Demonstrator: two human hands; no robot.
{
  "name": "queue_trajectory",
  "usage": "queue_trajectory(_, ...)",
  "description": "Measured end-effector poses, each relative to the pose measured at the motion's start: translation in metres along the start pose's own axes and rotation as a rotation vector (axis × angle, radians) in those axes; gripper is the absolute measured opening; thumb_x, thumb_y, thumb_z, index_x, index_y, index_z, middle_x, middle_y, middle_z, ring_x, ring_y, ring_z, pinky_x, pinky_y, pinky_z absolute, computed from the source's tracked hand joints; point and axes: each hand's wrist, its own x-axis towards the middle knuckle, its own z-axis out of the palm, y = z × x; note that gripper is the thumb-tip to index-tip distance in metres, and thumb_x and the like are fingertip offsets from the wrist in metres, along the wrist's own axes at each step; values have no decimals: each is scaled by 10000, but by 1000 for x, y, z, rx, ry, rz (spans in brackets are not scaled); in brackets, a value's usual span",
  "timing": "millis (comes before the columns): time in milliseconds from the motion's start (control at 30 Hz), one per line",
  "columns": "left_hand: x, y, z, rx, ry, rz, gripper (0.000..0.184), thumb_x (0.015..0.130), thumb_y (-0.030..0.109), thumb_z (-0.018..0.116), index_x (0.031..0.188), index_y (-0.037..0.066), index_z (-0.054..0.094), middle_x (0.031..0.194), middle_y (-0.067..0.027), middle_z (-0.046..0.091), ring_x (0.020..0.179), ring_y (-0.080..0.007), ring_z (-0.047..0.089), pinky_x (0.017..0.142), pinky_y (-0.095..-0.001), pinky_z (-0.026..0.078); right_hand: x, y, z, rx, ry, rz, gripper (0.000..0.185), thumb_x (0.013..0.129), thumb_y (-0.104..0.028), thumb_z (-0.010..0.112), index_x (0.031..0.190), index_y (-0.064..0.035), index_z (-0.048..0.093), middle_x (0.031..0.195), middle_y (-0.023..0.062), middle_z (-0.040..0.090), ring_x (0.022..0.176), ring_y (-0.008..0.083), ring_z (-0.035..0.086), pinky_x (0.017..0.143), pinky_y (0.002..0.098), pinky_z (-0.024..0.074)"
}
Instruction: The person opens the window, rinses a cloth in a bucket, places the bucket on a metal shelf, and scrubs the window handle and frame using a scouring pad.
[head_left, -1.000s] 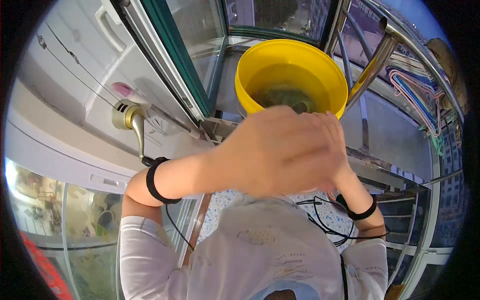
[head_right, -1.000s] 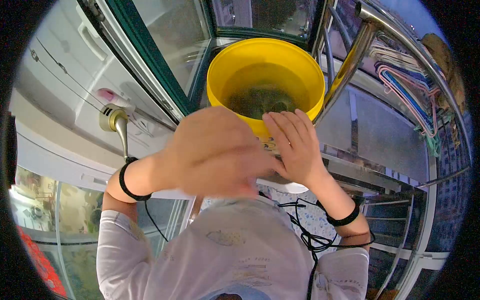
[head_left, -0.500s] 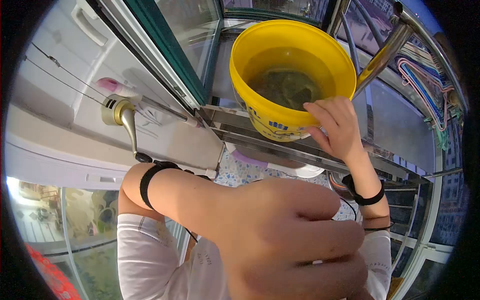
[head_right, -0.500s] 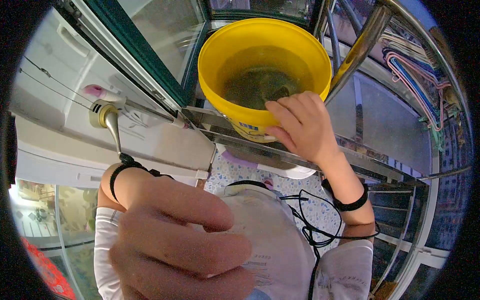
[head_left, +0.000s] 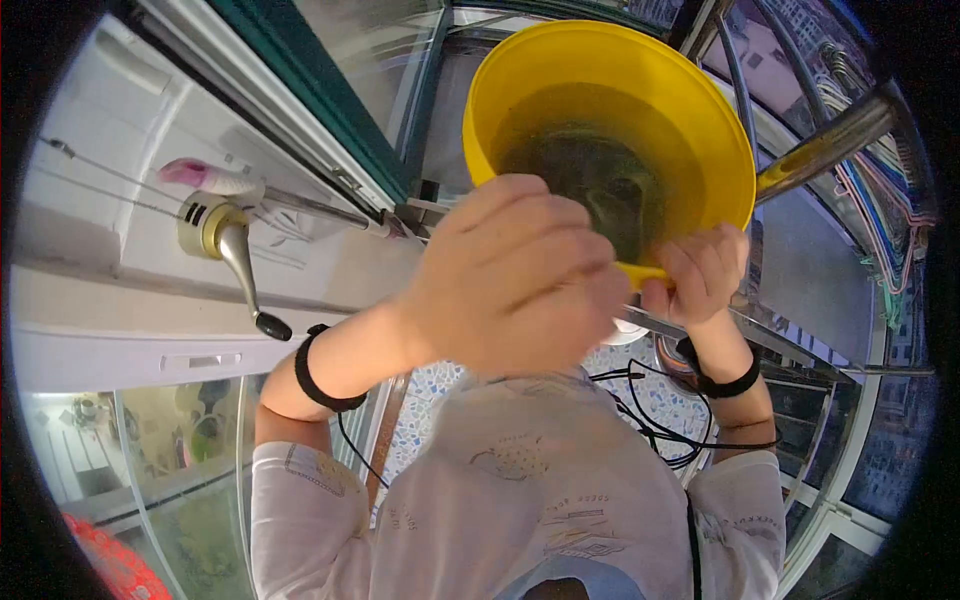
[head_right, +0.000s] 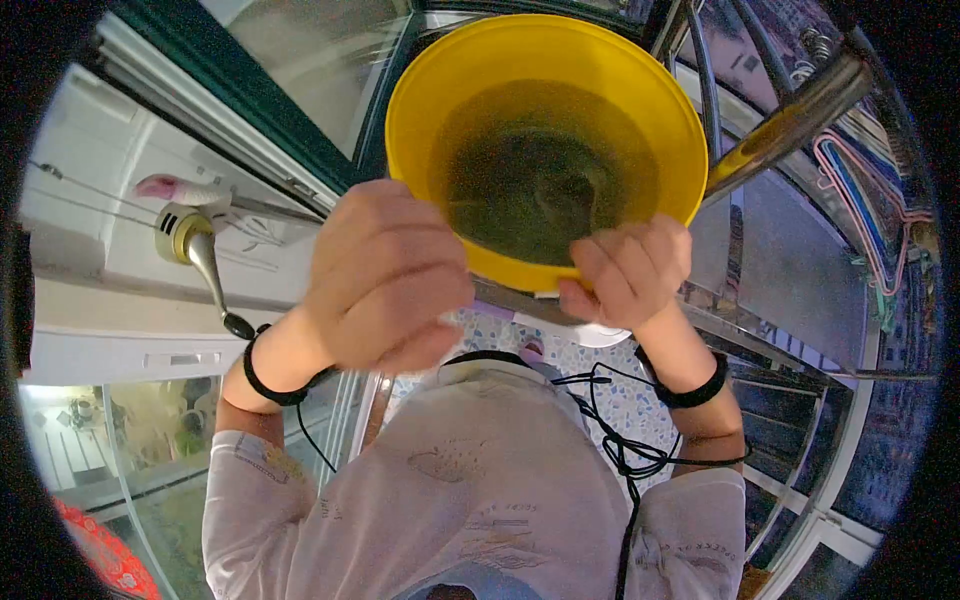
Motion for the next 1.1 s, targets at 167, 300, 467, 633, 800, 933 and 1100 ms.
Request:
queue_trajectory(167,-37,-46,27,124,-113,5,242,854,323,569,794,91,601,766,-54,590,670,-240,556,609,-376,440,-2,4,-6,-7,-79,-29,262,834,-368,565,716,-135,585,664,-3,502,539,169,481,567,331,347)
queue_trajectory(300,-44,-57,34,187,-85,116,263,805,342,574,651,133,526,647,13,476,563,-157,483,550,-292,373,-13,11,-8,40,-165,-73,323,876,-448,542,729,-164,588,713,-15,470,592,143,444,561,312,325)
queue_trajectory(467,-43,-60,32,172,-93,89,267,825,335,554,641,145,516,617,24,449,543,-128,457,523,-264,346,-10,13,0,44,-55,-76,287,879,-440,537,717,-208,580,741,-31,460,713,140,436,601,281,322)
queue_trajectory(633,-40,-68,36,226,-110,91,259,836,331,539,649,153,517,625,31,463,548,-135,462,522,-264,347,-9,28,4,78,-99,-49,274,870,-438,534,722,-211,573,743,-34,448,731,150,431,623,286,333)
queue_trajectory(800,-36,-85,44,274,-88,67,270,836,332,529,637,150,517,617,28,462,541,-140,463,519,-268,344,-7,45,29,68,-4,-18,262,871,-416,515,734,-201,575,745,-35,444,699,153,434,611,304,350)
queue_trajectory(933,-38,-103,47,292,-58,29,287,835,327,514,620,138,525,593,16,459,522,-156,462,505,-285,340,-1,52,46,42,28,22,257,878,-385,495,737,-190,584,734,-28,461,677,155,446,600,311,355)
queue_trajectory(1100,-40,-135,55,291,28,1,303,821,301,507,581,117,522,567,-10,448,501,-181,451,497,-306,341,12,65,72,23,46,39,223,843,-355,513,738,-177,595,711,-16,475,671,162,459,593,319,358)
